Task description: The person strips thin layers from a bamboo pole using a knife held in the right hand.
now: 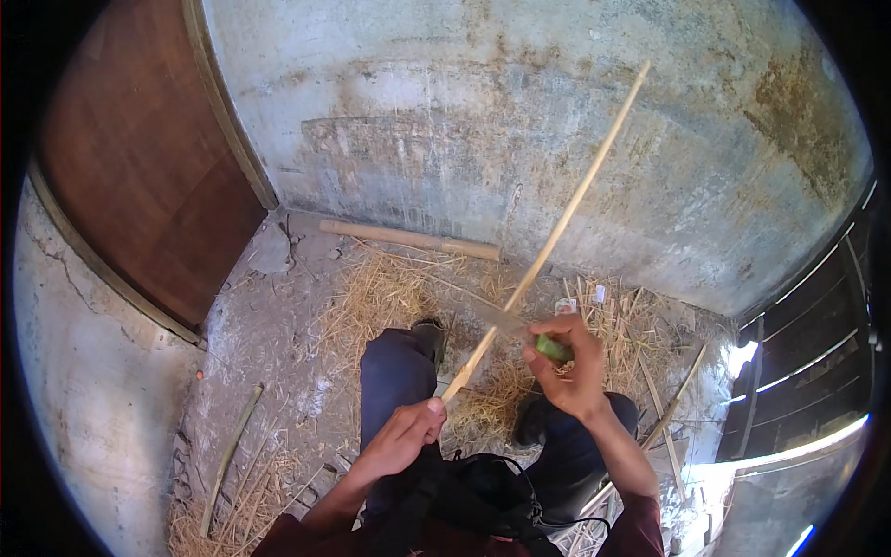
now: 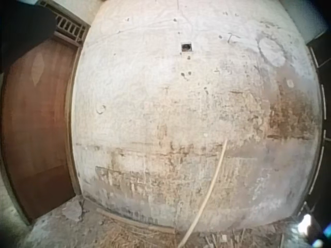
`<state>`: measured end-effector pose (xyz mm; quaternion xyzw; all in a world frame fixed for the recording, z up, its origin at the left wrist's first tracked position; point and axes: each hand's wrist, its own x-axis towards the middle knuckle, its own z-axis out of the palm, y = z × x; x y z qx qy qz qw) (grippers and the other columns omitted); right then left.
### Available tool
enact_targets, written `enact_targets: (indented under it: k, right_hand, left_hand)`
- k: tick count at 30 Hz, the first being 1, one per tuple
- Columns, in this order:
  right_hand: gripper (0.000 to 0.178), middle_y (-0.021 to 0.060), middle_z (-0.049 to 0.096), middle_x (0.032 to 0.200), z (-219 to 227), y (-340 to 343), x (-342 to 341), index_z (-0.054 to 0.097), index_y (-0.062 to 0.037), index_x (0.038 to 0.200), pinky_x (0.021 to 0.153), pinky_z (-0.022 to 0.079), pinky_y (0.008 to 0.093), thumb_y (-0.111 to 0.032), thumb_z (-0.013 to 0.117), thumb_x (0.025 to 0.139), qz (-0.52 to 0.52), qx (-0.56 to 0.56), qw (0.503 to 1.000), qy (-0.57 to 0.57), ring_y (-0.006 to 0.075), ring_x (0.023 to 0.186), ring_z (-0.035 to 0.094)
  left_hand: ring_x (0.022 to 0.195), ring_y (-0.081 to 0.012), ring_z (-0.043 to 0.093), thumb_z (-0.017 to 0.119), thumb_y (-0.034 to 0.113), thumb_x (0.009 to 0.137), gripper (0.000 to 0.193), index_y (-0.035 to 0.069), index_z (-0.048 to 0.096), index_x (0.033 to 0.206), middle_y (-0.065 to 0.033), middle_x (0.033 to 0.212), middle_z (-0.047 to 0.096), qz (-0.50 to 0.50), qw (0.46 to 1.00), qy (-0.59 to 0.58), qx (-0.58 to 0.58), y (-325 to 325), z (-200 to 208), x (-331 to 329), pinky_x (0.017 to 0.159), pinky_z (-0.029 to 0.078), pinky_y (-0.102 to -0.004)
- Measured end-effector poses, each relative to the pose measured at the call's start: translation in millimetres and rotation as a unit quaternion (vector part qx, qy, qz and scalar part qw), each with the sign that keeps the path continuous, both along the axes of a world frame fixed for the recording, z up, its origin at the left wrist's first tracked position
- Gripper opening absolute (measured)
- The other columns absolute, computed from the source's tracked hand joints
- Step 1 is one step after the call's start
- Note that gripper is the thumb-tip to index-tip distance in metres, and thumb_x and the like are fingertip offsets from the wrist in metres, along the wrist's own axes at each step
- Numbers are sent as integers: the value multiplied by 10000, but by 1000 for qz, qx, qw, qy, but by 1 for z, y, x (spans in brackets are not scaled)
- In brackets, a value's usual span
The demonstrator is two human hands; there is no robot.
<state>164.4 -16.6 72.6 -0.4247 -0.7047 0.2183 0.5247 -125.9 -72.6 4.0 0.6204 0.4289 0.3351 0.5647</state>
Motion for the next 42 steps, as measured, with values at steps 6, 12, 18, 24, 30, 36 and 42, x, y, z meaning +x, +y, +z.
enact_targets:
  k: [6,12,18,24,30,36,42]
  right_hand:
    - [308,94,797,1003,-7,-2,3,720,-69,1175,712,599,353,-51,871,908,33,55,996,-53,260,833,785]
    - [286,74,745,911,-1,-1,3,771,-127,1142,603,560,374,-112,885,880,25,112,980,-164,259,726,739]
    - [274,46,681,861,-2,-8,-3,768,-146,1149,557,527,386,-158,867,894,30,134,965,-224,246,656,691]
    - [244,48,653,833,1,-9,-7,752,-132,1124,535,509,391,-147,863,907,22,106,972,-209,248,630,672]
    - [217,59,665,836,-2,-8,-8,737,-109,1104,533,509,391,-150,861,931,28,116,976,-180,257,632,681]
    - [382,112,728,906,1,-14,-12,673,-84,1232,607,570,420,-230,874,942,0,36,990,-140,327,712,738]
    - [387,161,736,951,6,-6,-8,656,-67,1255,711,594,451,-154,825,918,32,-35,981,-189,380,818,753]
  left_hand:
    - [552,-59,279,319,600,1191,568,144,449,879,77,702,345,-92,964,-92,-234,24,10,-8,500,245,-271]
    - [532,-29,269,315,644,1175,582,162,431,871,83,679,329,-150,921,-187,-307,25,16,-11,462,225,-237]
    - [503,-32,269,355,705,1140,630,147,452,865,81,651,332,-162,931,-167,-283,23,22,-3,435,197,-240]
    - [632,-113,376,352,525,1207,559,65,525,940,21,725,418,-32,996,-59,-56,10,22,9,584,355,-308]
    - [668,-194,447,485,385,1197,425,-2,540,1030,-88,715,470,9,998,54,14,8,37,7,654,429,-410]
    - [626,-225,477,580,305,1158,342,7,525,999,-127,713,485,72,986,114,94,-1,54,18,605,392,-413]
    - [573,-274,485,662,220,1114,267,5,542,1011,-156,694,515,91,979,116,143,0,56,23,569,388,-428]
